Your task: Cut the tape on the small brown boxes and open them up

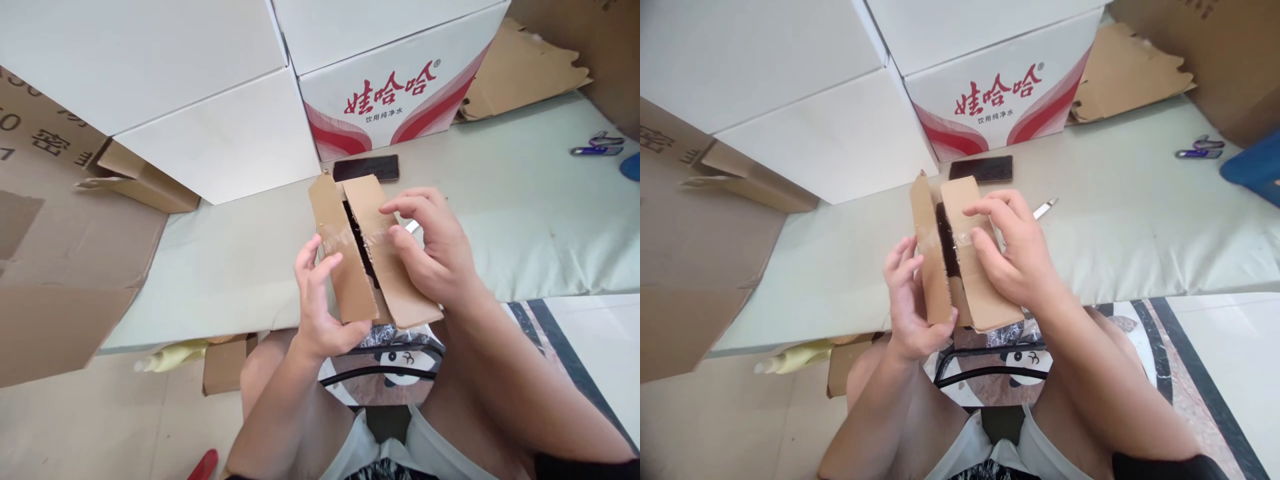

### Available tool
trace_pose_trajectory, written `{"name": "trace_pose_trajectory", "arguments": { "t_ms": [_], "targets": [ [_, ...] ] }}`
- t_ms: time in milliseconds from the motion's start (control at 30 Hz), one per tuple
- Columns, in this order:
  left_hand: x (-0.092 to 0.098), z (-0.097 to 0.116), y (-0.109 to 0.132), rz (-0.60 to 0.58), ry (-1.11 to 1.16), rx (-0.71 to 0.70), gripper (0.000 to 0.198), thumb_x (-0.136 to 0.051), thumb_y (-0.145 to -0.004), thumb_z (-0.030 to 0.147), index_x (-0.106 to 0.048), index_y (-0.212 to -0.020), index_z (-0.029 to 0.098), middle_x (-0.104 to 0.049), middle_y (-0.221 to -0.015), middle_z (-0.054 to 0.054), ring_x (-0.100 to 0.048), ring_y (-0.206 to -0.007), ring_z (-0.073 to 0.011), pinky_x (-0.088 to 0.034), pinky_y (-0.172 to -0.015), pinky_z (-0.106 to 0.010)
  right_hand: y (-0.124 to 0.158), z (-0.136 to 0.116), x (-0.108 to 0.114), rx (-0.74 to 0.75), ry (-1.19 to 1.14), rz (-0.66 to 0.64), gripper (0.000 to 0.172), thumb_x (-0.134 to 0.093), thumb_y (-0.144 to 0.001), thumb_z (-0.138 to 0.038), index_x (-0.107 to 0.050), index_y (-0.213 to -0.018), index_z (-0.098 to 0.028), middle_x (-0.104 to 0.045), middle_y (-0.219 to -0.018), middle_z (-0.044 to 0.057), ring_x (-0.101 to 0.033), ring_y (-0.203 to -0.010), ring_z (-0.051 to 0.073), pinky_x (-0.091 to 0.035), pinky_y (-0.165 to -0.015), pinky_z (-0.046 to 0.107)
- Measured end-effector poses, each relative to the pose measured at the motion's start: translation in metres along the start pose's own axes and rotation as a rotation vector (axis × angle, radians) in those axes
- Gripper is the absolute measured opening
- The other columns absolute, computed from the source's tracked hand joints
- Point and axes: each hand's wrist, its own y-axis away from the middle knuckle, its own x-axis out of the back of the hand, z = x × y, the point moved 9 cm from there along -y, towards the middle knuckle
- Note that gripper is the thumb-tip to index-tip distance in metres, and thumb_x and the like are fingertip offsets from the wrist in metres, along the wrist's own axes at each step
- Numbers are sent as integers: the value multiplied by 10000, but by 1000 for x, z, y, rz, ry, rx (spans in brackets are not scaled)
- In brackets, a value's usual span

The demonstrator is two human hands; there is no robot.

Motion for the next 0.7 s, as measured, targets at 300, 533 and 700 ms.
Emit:
{"name": "trace_pose_trajectory", "arguments": {
  "t_ms": [300,533,700],
  "targets": [
    [87,-74,13,689,260,633,478,-814,-783,589,-723,-1005,176,-770,-996,-69,-749,-942,-237,-597,-861,-340,15,62,21,-270,-189,210,187,-526,-970,-317,-667,-1085,-272,-694,-1094,61,-667,-1070,250,-558,-909,441],
    [76,-97,35,446,640,1071,363,-854,-780,452,-694,-1003,214,-781,-829,-14,-760,-731,-243,-592,-636,-333,17,71,4,-302,-479,44,246,-550,-946,-452,-712,-1016,-280,-747,-1045,50,-704,-1023,250,-569,-893,431],
    [40,-93,38,195,796,1210,390,-817,-829,436,-716,-1096,171,-794,-868,-84,-773,-738,-276,-600,-645,-369,19,35,-25,-201,-385,-375,459,-423,-997,-613,-739,-1056,-285,-778,-1038,52,-707,-924,253,-546,-827,429]
  ]
}}
